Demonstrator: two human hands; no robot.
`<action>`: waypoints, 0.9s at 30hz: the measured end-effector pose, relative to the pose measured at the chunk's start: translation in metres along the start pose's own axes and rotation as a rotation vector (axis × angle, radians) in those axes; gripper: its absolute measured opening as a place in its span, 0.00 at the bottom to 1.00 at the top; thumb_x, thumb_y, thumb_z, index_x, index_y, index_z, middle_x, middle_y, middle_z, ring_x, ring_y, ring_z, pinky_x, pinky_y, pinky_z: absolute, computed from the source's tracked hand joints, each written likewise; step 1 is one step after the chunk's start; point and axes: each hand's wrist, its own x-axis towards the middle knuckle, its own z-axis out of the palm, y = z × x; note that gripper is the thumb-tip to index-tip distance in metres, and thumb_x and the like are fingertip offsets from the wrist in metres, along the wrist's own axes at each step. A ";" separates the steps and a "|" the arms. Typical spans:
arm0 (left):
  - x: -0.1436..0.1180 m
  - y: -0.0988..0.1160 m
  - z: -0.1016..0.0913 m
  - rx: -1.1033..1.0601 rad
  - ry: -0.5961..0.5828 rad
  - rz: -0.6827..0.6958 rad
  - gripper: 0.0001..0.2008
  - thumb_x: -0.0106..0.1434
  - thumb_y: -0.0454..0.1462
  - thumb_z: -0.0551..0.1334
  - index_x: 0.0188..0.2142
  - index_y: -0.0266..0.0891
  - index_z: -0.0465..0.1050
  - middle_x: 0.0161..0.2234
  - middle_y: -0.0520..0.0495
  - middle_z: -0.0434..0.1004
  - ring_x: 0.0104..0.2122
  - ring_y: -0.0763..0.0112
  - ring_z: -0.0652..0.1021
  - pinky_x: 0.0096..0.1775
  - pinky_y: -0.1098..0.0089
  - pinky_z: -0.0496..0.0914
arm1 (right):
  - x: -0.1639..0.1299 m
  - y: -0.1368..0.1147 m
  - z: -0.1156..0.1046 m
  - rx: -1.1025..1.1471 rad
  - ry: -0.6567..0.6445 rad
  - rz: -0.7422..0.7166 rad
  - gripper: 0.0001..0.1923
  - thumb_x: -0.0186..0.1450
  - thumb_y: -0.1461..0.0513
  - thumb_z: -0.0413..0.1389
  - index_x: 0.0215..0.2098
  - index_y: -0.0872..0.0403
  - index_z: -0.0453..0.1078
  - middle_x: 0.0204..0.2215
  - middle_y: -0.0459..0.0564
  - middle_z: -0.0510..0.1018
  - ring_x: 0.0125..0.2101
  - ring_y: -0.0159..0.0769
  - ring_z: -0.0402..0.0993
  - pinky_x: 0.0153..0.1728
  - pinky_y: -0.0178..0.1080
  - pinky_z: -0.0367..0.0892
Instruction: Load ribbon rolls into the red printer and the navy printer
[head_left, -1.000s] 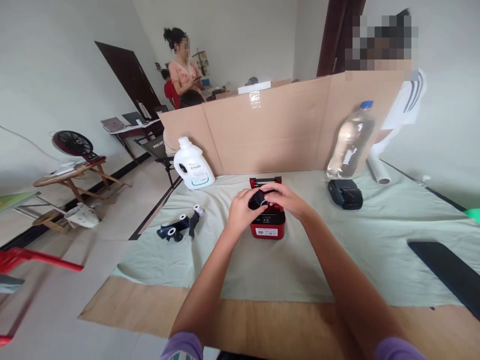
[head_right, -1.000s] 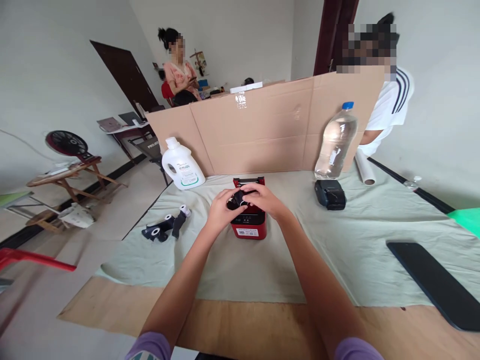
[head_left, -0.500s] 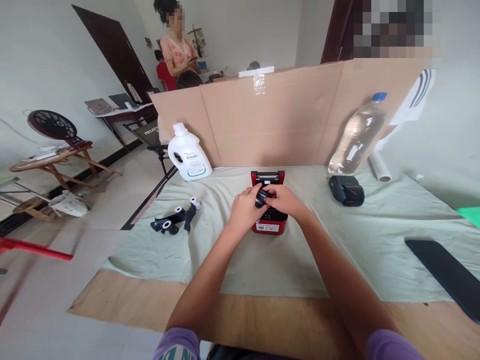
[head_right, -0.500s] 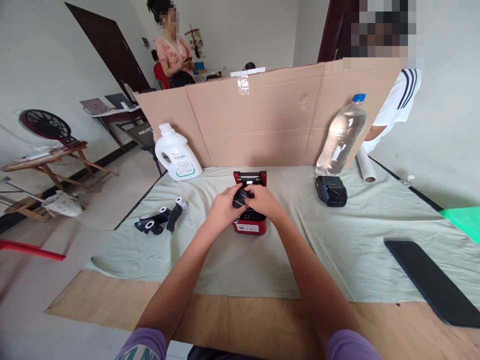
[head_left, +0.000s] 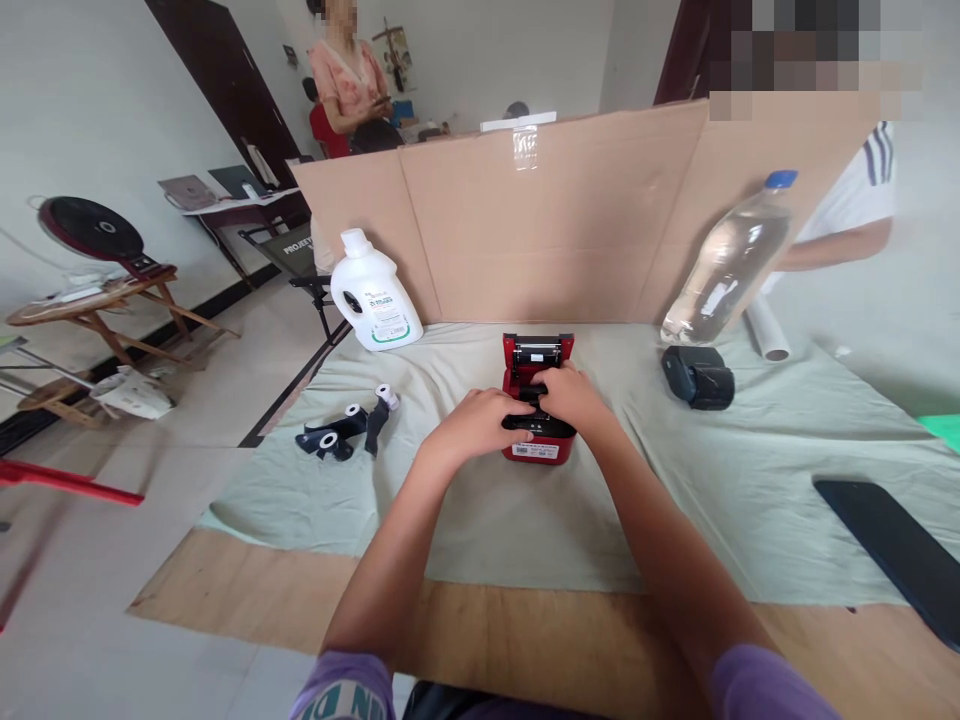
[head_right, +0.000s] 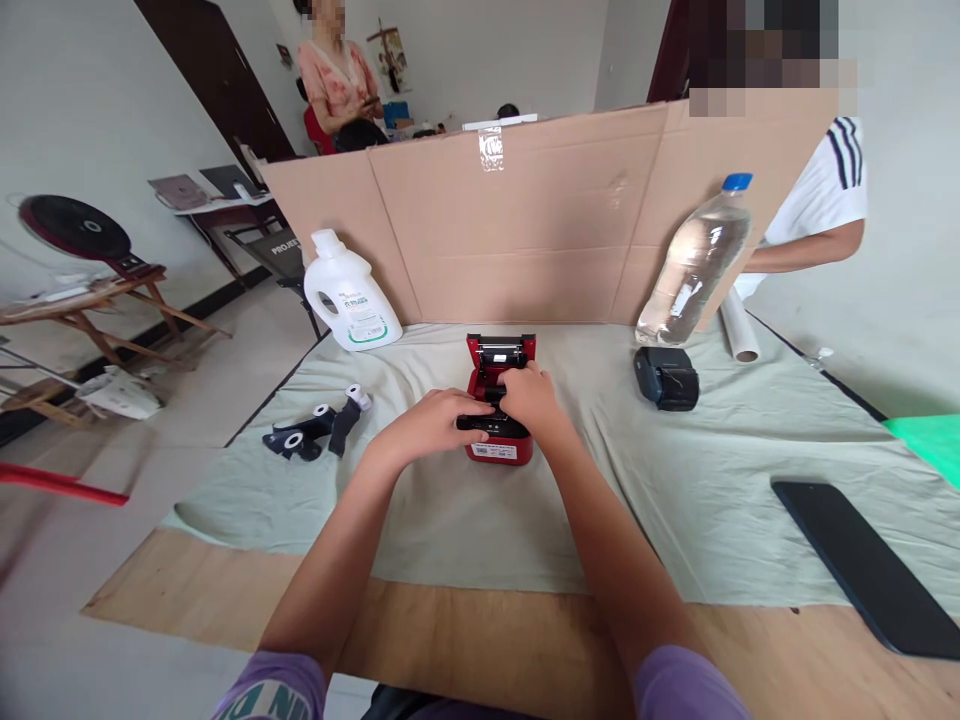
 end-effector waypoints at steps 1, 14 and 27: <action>0.000 0.001 0.001 -0.003 -0.004 -0.001 0.15 0.64 0.41 0.63 0.50 0.54 0.80 0.44 0.54 0.84 0.44 0.60 0.80 0.53 0.63 0.69 | 0.001 0.000 -0.001 -0.007 -0.004 0.003 0.21 0.62 0.67 0.55 0.51 0.52 0.77 0.49 0.57 0.81 0.57 0.52 0.64 0.53 0.48 0.61; 0.004 0.007 0.010 0.044 0.047 -0.075 0.16 0.68 0.46 0.60 0.52 0.55 0.79 0.48 0.51 0.82 0.53 0.55 0.76 0.56 0.58 0.67 | 0.005 -0.001 0.002 0.093 0.021 0.087 0.19 0.59 0.68 0.56 0.48 0.53 0.79 0.43 0.59 0.81 0.59 0.52 0.64 0.44 0.42 0.68; 0.005 0.014 0.010 0.126 0.017 -0.103 0.18 0.69 0.46 0.59 0.54 0.47 0.78 0.50 0.47 0.82 0.54 0.56 0.76 0.58 0.57 0.63 | 0.012 0.063 -0.010 0.921 0.590 0.107 0.22 0.59 0.54 0.59 0.50 0.51 0.73 0.52 0.54 0.78 0.46 0.44 0.73 0.49 0.48 0.67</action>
